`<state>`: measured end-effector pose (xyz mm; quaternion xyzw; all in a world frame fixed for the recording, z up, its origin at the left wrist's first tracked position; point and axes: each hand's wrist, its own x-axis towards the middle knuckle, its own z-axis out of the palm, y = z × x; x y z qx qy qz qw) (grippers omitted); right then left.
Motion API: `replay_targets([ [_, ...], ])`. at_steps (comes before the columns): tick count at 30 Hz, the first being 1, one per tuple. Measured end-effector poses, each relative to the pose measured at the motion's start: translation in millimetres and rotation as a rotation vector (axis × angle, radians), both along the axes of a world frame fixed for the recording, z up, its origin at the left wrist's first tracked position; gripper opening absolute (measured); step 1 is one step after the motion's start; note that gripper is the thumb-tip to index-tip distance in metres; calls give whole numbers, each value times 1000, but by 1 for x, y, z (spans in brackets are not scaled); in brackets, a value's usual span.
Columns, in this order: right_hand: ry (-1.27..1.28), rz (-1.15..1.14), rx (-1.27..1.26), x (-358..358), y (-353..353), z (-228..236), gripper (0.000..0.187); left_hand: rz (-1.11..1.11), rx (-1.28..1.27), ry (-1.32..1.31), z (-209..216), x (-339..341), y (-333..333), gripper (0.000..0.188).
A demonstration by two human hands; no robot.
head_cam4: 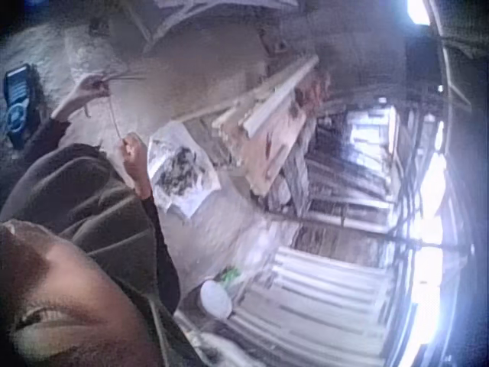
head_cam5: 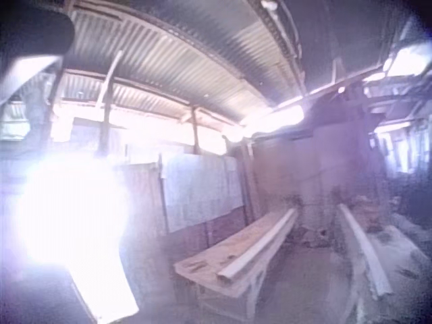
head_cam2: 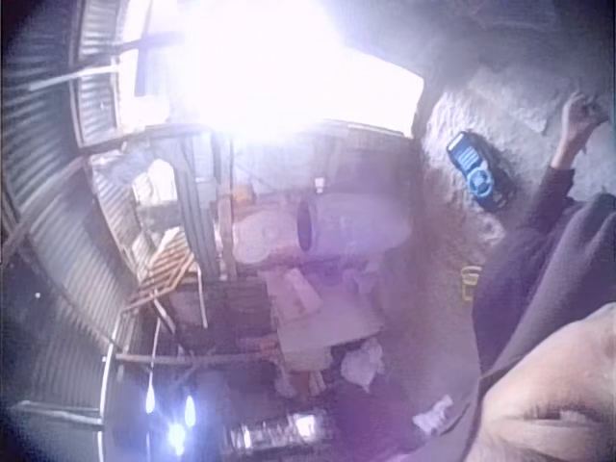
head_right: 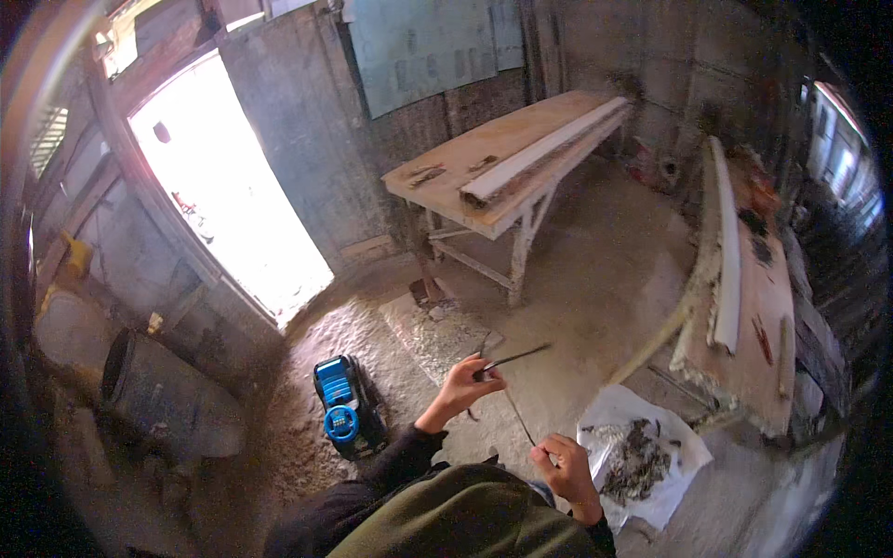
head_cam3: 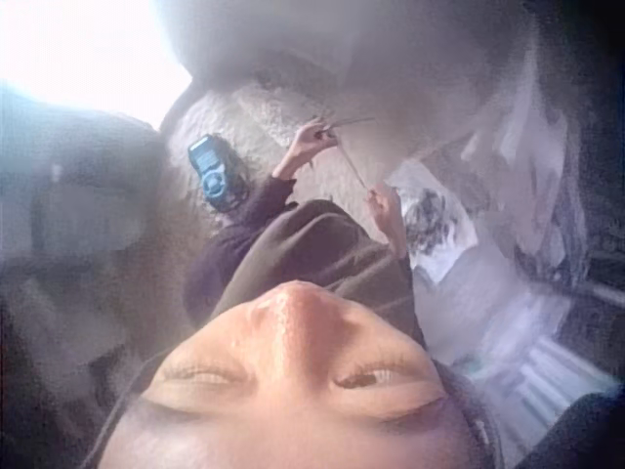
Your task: The person untangles and organizes black cords on a wooden workbench. They separate the cords into smaller bundles and place them on the table. The person briefly walks through a cluttered workshop area before returning to the workbench to continue sorting.
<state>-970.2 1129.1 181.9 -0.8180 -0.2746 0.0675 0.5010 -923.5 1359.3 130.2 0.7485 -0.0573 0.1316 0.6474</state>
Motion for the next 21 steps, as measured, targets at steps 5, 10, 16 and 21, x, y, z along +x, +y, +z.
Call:
replay_targets([
  [5,103,-18,60,111,13,-34,17,186,48,45,-4,113,-3,19],
  [10,84,20,101,254,24,-44,17,301,-176,73,-25,240,7,18],
  [16,50,155,139,430,27,-20,17,363,-479,76,-5,394,12,19],
  [21,17,186,118,540,18,-4,19,353,-312,142,23,494,10,19],
])
